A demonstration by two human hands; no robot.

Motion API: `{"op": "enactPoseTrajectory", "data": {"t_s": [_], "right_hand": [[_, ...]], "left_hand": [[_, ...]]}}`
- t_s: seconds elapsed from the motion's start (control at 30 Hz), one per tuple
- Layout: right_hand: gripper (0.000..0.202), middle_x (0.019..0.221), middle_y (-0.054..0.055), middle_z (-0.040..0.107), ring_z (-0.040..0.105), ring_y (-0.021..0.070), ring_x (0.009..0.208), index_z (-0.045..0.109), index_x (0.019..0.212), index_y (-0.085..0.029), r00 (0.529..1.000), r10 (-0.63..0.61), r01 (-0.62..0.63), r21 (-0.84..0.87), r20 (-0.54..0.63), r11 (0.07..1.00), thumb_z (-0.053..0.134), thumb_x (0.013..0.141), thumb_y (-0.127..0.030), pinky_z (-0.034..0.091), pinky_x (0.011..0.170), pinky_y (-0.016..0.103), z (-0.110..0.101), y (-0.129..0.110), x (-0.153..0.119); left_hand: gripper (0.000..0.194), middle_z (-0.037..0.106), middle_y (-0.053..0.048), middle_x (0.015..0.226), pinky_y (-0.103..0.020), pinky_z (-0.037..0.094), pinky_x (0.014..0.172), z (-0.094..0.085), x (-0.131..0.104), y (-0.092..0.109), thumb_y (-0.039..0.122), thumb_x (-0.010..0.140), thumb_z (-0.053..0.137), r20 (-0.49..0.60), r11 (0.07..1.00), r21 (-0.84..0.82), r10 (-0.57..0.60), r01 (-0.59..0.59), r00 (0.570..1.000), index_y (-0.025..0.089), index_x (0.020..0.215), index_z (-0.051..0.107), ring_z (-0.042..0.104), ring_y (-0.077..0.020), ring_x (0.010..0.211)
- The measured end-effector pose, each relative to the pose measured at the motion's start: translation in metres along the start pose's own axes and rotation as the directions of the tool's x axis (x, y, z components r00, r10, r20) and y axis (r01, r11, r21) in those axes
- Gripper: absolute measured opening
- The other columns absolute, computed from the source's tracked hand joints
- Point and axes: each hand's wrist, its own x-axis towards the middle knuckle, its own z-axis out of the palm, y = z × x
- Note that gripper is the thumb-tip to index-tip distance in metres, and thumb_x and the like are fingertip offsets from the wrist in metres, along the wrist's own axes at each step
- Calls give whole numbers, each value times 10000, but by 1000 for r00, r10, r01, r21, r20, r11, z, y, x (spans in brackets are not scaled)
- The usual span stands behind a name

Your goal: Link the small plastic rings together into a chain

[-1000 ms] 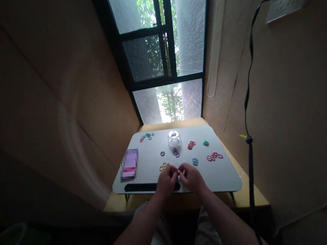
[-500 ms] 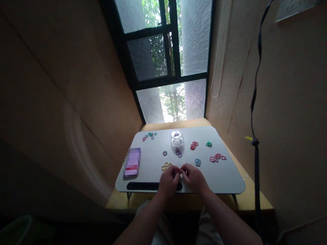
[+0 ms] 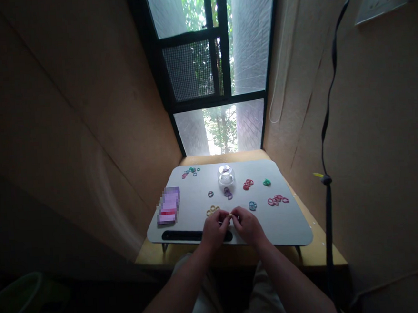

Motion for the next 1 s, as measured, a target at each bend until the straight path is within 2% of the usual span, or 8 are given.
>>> {"op": "enactPoseTrajectory", "data": {"t_s": [0.53,0.77,1.0], "right_hand": [[115,730,12,626,569,163,673,559,793,-207,1000,7,-7,-4,-12,1000,485,873,-243,409,642,267,2,3,0],[138,716,13,629,568,159,657,574,787,-205,1000,3,-3,-3,-1,1000,488,882,-259,413,631,265,1,1,0],[106,739,18,643,565,155,636,601,862,-203,1000,-5,5,8,-20,1000,505,862,-248,429,619,263,0,1,0]], "left_hand": [[97,650,-5,779,-271,456,707,1,0,-4,267,866,548,-40,1000,2,16,-16,999,196,823,599,596,-144,745],[82,657,-10,792,-271,473,706,1,0,-4,255,862,548,-40,1000,-9,-4,4,999,195,835,598,611,-143,744],[50,672,-7,811,-267,497,697,2,0,-6,225,853,553,-39,1000,-18,-14,13,999,199,865,594,648,-140,751]]}}
